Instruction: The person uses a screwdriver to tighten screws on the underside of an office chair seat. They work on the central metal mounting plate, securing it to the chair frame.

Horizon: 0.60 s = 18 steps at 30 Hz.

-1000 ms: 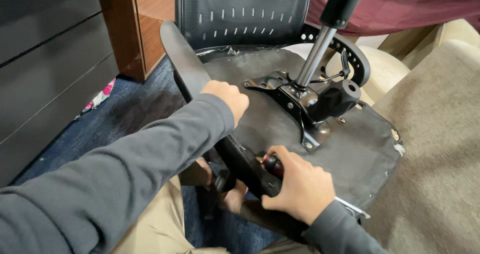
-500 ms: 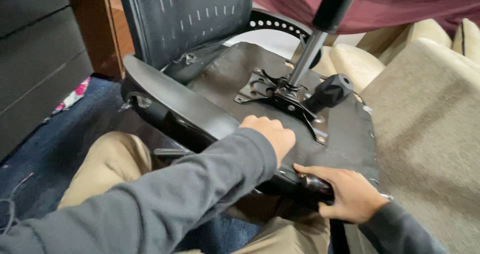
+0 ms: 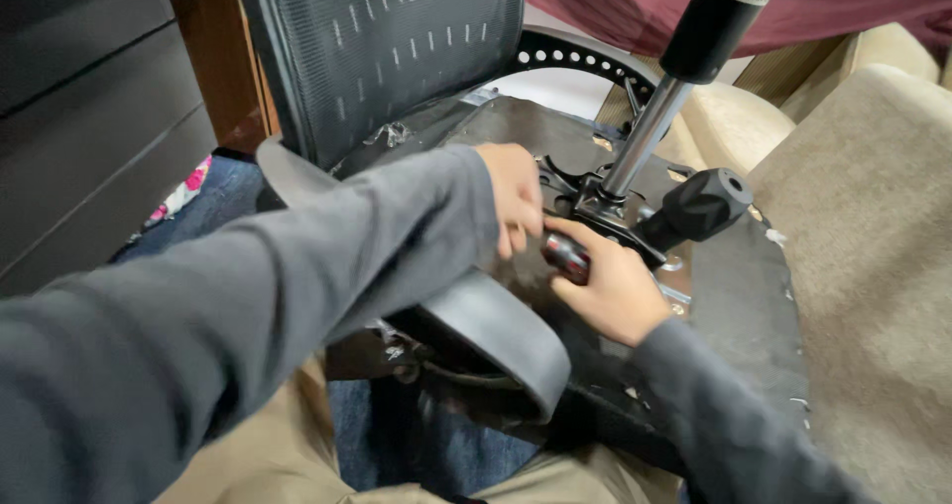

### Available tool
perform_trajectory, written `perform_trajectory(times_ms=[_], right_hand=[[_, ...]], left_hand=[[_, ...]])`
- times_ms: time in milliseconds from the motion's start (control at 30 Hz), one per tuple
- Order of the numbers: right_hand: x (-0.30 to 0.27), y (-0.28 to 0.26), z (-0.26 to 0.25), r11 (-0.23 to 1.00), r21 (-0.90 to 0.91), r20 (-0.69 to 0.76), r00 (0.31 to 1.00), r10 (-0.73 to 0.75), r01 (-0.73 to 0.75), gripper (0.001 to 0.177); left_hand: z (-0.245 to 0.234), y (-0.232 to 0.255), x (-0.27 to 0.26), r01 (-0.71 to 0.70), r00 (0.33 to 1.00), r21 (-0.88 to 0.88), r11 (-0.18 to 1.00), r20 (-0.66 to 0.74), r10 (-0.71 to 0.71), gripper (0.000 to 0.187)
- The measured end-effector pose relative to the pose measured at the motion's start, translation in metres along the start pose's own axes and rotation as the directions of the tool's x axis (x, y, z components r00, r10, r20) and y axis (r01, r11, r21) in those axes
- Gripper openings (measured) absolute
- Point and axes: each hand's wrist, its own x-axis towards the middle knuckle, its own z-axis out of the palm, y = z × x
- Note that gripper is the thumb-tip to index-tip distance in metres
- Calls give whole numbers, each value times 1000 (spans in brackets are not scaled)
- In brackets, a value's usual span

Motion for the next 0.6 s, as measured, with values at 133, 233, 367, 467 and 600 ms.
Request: perform_trajectory(times_ms=[133,233,367,467,600], right_hand=[[20,-8,37,981,-148,-143,985,101,-122,55],[33,-11,52,941,-288,-232,966,113,-179,40],[36,-4,55,913,-306,-310,935,173,-270,31],[37,-3,55,943,-252,-352,929,118,-215,32],[40,-3,53,918,-291,-345,924,163,-271,30]], left_hand=[[-31,-49,20,-64,987,-106,992,-152,48,19],[-42,-61,31,-115,989,-21,993,-91,112,26],[-43,-78,43,-134,990,205,970,67,123,34],[-43,-94,53,0,998,-3,1000,66,0,46],[-44,-110,66,34,985,23,999,167,-38,69]])
